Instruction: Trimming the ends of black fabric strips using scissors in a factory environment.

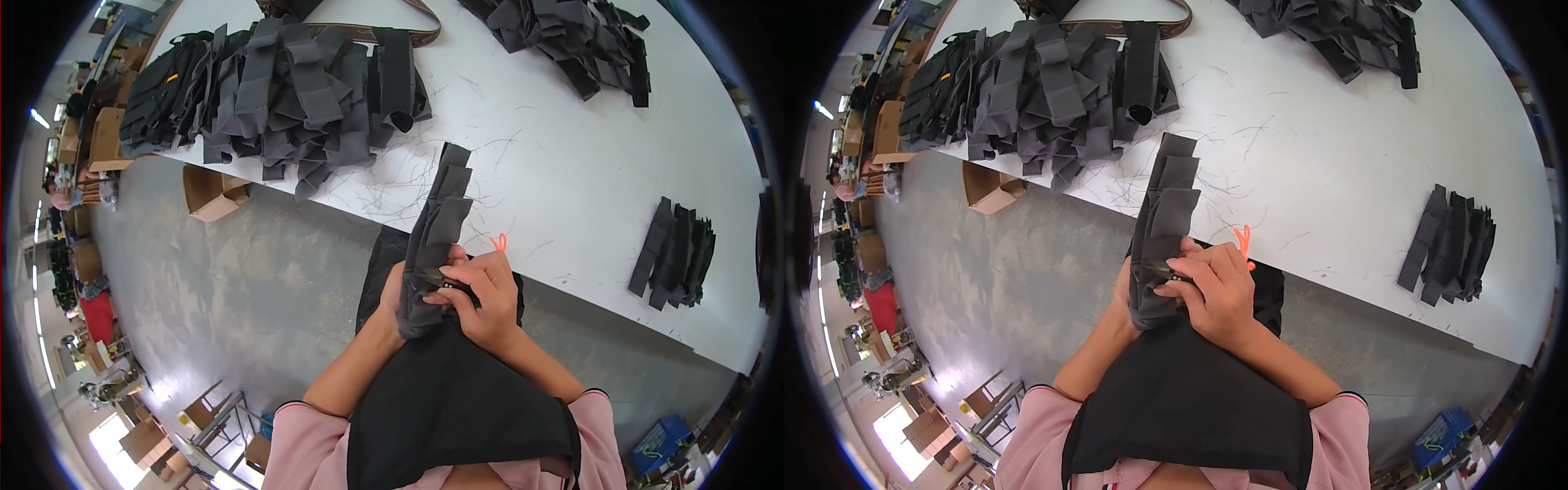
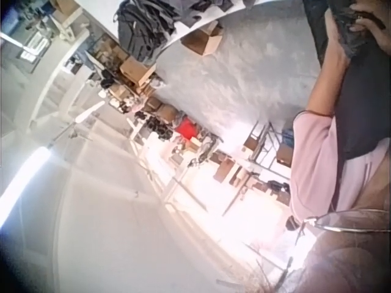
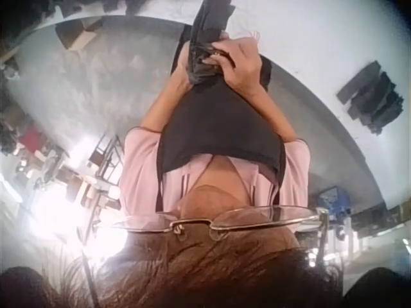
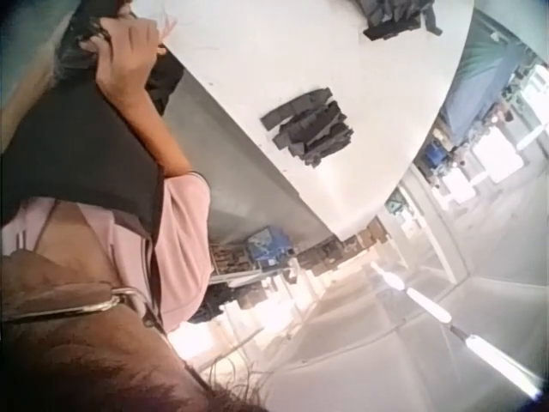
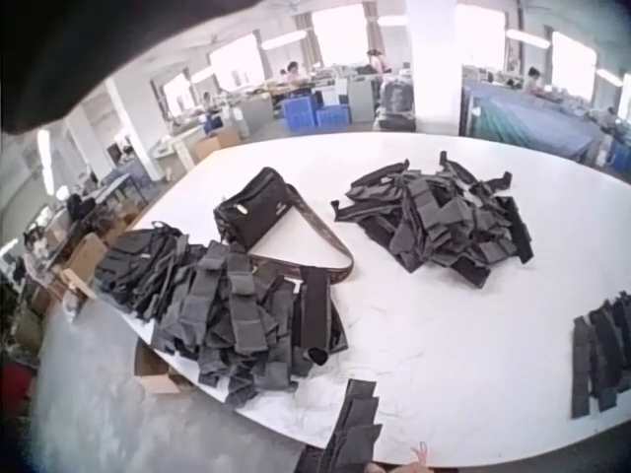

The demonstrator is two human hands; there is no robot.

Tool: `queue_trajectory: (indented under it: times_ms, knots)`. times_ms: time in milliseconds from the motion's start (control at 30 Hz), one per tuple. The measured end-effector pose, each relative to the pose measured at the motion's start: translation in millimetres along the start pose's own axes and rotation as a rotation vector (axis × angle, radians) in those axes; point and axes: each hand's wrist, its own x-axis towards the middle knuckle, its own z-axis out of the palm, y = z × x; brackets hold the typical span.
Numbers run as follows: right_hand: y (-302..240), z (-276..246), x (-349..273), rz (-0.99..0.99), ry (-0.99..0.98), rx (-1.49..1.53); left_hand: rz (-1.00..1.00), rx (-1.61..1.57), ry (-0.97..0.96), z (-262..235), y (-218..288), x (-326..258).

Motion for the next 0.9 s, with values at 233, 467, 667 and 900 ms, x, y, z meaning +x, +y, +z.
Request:
queue_trajectory:
  times_ms: [233, 467, 667, 900]
  knots:
    - [1.8, 2.2, 1.0, -0.052, 0.002, 0.001, -0.054, -0.091, -0.024, -0.5, -1.9, 4.8]
    - [1.4, 4.6, -0.6, -0.064, 0.010, -0.001, -0.057, -0.069, 0.022, 0.3, -2.0, 1.0]
    - [-0.5, 5.4, -2.7, -0.071, 0.013, -0.036, -0.108, -0.134, -0.086, -2.7, -2.5, -0.2]
    - [4.8, 4.4, -2.7, 0.150, -0.109, 0.195, -0.061, -0.117, 0.060, -2.1, -2.3, -0.5]
